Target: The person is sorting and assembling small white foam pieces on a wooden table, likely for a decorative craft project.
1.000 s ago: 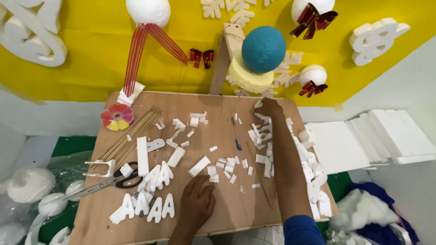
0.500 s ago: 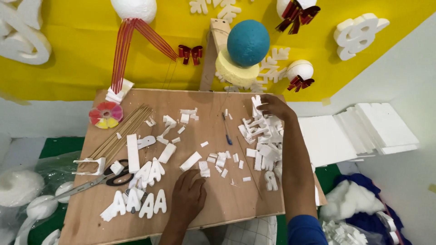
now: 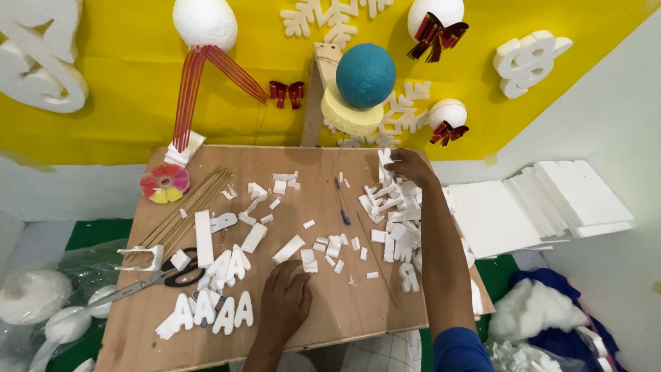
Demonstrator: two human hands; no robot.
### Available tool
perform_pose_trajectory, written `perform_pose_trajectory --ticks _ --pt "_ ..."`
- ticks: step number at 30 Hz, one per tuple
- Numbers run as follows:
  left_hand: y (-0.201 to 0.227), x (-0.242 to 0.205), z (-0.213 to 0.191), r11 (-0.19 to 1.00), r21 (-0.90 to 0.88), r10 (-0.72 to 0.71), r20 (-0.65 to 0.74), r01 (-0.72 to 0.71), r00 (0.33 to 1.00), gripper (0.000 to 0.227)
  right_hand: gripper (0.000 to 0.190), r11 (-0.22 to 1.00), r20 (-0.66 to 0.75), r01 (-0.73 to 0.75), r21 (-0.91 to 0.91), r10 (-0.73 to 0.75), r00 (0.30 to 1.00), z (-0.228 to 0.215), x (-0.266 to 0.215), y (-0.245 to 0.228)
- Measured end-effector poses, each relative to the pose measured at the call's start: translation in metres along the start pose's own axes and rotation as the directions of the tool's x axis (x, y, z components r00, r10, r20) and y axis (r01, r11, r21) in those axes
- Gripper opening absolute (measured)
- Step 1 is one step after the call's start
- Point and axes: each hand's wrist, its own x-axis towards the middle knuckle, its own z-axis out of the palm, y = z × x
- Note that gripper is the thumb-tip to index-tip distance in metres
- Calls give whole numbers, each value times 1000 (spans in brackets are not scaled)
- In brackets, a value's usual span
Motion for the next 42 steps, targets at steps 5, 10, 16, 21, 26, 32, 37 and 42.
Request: perform_pose_trajectory --ticks 5,10,16,21,26,32,37,42 --pt "0 0 1 1000 -4 -8 6 8 1000 12 56 999 -96 -5 36 8 995 0 -2 -7" --pt "0 1 -1 1000 -20 -8 15 8 1000 12 53 975 -181 30 219 11 984 -8 -9 -8" --pt "0 2 -1 1000 -19 -9 9 9 1000 12 44 910 -325 140 389 -7 946 -27 5 12" --pt "0 -1 1 1000 -19 -4 17 5 1000 13 53 963 -339 95 253 -4 941 -16 -10 -8" --pt "2 2 -3 1000 -3 3 -4 -3 1000 11 64 972 -187 17 -233 -62 980 27 18 -4" --pt "0 0 -1 1000 -14 -23 16 24 1000 13 68 883 -135 -79 -462 18 991 51 18 -29" --pt "1 2 -3 1000 -29 2 10 -2 1000 12 49 850 -314 -122 -513 -54 948 39 18 -24" --pt "1 2 -1 1000 -18 -3 1 3 1000 12 33 765 -193 -258 -591 177 965 35 31 -6"
